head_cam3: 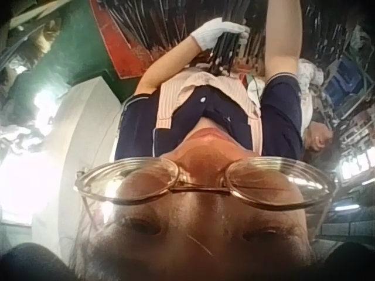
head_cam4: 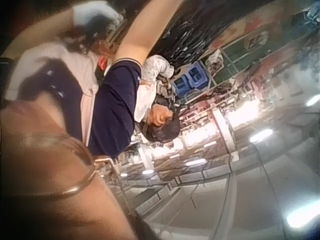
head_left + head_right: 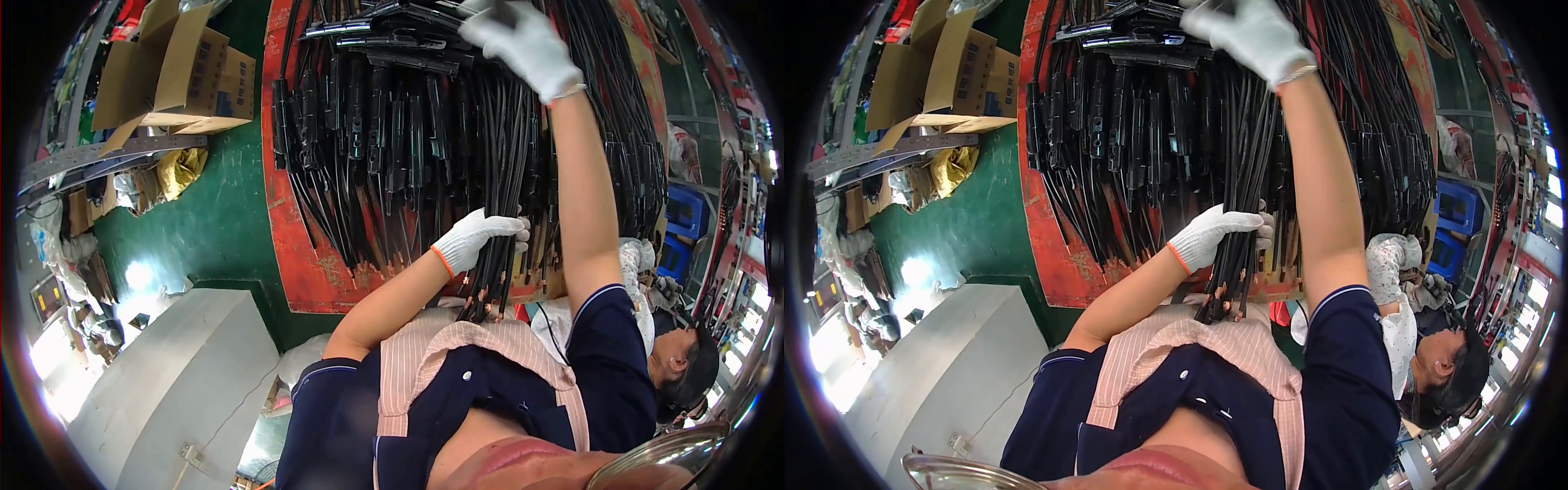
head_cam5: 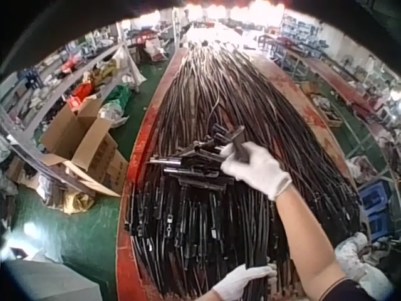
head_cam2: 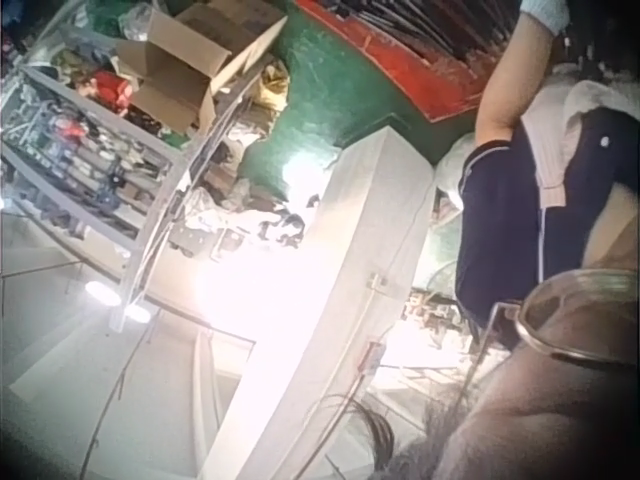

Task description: The person organizes and sorts bundles of black cables on a workbench by hand.

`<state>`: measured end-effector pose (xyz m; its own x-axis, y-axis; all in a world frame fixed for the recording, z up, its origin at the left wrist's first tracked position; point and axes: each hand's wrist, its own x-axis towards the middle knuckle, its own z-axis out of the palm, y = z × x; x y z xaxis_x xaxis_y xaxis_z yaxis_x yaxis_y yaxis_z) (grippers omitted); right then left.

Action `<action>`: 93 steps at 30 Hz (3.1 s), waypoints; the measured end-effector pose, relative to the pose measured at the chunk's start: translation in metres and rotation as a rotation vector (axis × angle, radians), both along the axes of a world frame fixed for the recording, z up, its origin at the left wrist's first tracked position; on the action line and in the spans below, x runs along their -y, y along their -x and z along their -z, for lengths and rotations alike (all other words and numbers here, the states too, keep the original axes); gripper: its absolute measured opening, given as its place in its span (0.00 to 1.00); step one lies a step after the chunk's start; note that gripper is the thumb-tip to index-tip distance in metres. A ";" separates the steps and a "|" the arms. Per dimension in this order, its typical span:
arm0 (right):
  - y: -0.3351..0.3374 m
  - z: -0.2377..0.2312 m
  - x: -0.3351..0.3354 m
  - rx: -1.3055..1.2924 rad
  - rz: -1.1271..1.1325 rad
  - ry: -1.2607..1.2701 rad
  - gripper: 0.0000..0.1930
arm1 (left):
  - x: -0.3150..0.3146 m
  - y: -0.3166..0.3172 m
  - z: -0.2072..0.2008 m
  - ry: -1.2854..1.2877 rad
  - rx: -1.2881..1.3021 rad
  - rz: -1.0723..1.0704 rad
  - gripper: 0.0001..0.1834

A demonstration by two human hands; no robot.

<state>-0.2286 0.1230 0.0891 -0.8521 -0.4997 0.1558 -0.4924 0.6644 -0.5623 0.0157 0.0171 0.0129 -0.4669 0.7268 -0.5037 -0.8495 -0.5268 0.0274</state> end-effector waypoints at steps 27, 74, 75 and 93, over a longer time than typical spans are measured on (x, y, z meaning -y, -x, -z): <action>-0.241 -0.018 -0.135 0.412 0.268 1.759 0.27 | 0.017 0.004 -0.014 -0.093 0.073 0.065 0.28; -0.333 -0.016 -0.103 1.152 -0.027 0.528 0.25 | -0.023 0.011 -0.010 0.345 -0.267 0.089 0.12; -0.333 -0.016 -0.103 1.152 -0.028 0.532 0.24 | -0.023 0.011 -0.011 0.341 -0.272 0.089 0.12; -0.372 -0.008 -0.132 1.072 0.331 0.862 0.16 | -0.050 0.020 -0.023 0.556 -0.254 0.173 0.08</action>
<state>0.1431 0.2551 0.0974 -0.8075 -0.3380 -0.4834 0.5352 -0.0757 -0.8413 -0.0047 0.0670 0.0358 -0.5209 0.4638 -0.7166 -0.8521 -0.2319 0.4692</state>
